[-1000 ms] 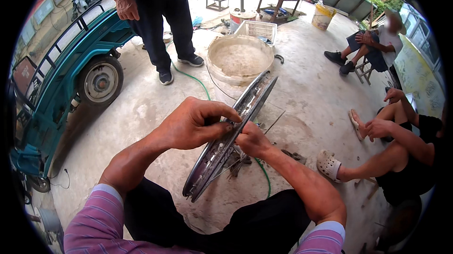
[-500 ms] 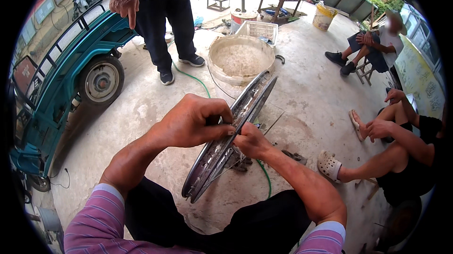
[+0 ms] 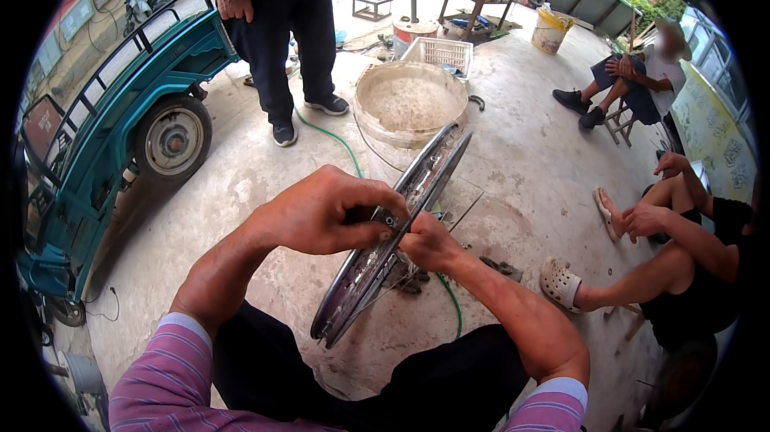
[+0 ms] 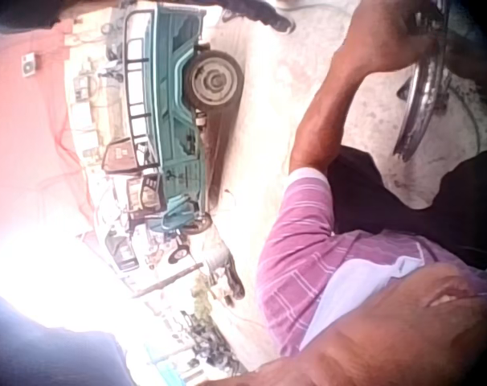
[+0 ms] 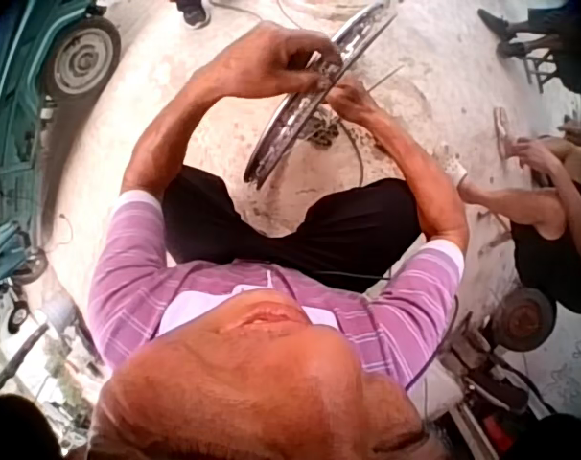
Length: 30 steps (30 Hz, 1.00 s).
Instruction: The person is sitting on the ground repairing a bicycle wheel. They are removing and inserting spokes into the rim, adjusting the wheel, and handling the spokes with their hands.
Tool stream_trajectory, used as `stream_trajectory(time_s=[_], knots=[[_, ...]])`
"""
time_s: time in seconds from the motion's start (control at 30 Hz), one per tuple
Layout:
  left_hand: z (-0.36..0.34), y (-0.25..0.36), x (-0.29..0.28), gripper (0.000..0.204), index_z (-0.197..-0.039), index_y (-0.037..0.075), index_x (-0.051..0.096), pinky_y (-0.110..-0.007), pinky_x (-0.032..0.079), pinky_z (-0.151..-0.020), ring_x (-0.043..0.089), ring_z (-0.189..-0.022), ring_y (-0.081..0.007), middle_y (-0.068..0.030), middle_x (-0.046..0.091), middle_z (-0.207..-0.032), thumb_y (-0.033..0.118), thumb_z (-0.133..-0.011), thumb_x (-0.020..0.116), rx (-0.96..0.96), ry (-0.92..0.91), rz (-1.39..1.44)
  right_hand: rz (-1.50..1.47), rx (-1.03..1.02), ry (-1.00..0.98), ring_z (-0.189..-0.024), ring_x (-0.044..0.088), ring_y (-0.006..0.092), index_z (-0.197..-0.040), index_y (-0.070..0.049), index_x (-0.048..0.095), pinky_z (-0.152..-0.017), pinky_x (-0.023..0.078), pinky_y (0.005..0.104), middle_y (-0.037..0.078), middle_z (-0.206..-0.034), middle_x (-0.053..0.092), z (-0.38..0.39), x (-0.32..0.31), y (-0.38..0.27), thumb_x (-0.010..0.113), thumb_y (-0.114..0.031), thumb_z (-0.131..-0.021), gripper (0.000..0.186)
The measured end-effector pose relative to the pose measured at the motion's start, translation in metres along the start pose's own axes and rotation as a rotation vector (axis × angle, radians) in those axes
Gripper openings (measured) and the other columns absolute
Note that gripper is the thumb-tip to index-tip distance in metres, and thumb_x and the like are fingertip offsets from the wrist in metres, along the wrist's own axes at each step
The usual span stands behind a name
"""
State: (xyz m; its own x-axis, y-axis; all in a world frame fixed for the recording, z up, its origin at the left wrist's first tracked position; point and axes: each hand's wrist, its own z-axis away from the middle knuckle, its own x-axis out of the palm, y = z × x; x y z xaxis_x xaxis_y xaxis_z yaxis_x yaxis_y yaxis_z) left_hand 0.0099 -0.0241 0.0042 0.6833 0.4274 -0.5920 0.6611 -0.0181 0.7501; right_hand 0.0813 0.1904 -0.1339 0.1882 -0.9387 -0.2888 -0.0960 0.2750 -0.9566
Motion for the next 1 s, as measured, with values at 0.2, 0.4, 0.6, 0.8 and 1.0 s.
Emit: stream_trajectory(time_s=[0.2,0.4,0.6,0.8,1.0], knots=[[0.0,-0.006,0.002,0.019,-0.101,0.006,0.069,-0.03,0.049,-0.057,0.066,-0.063,-0.0149,-0.0059,0.069,-0.074,0.01,-0.083,0.075,0.007,0.05,-0.095,0.043,-0.006,0.027,-0.084,0.059,0.0095,-0.093,-0.001,0.068,-0.073,0.049,0.0305,0.001,-0.083,0.067,0.0,0.003,-0.004,0.06,-0.014,-0.091,0.015],[0.001,-0.009,-0.002,0.017,-0.097,0.006,0.067,-0.03,0.048,-0.058,0.066,-0.065,-0.0149,-0.005,0.068,-0.075,0.011,-0.083,0.076,0.038,-0.03,-0.021,0.024,-0.028,0.016,-0.084,0.059,0.0098,-0.093,-0.001,0.068,-0.073,0.049,0.0309,0.002,-0.083,0.067,-0.001,0.002,-0.004,0.062,-0.015,-0.092,0.016],[0.002,-0.004,0.001,0.016,-0.1,0.006,0.068,-0.03,0.048,-0.058,0.065,-0.063,-0.0154,-0.0065,0.068,-0.074,0.006,-0.085,0.071,0.032,0.036,-0.038,0.064,0.001,0.035,-0.096,0.06,0.0125,-0.104,-0.002,0.066,-0.084,0.049,0.0314,0.005,-0.099,0.069,0.003,0.005,-0.023,0.061,-0.013,-0.092,0.017],[0.005,-0.01,0.003,0.011,-0.091,0.006,0.065,-0.03,0.046,-0.055,0.063,-0.059,-0.0157,-0.0065,0.064,-0.068,0.01,-0.085,0.073,0.127,0.095,-0.098,0.014,0.047,0.004,-0.107,0.059,0.0162,-0.11,-0.001,0.063,-0.092,0.047,0.0323,0.009,-0.11,0.066,0.0,0.01,-0.037,0.057,-0.01,-0.093,0.02],[0.007,-0.007,-0.002,0.018,-0.088,0.004,0.063,-0.023,0.039,-0.05,0.051,-0.056,-0.0056,0.001,0.061,-0.071,0.018,-0.089,0.073,-0.014,0.316,0.277,0.117,0.012,0.008,-0.093,0.06,0.0164,-0.097,-0.001,0.064,-0.085,0.049,0.0331,0.007,-0.095,0.067,-0.002,0.01,-0.027,0.053,-0.009,-0.093,0.014]])
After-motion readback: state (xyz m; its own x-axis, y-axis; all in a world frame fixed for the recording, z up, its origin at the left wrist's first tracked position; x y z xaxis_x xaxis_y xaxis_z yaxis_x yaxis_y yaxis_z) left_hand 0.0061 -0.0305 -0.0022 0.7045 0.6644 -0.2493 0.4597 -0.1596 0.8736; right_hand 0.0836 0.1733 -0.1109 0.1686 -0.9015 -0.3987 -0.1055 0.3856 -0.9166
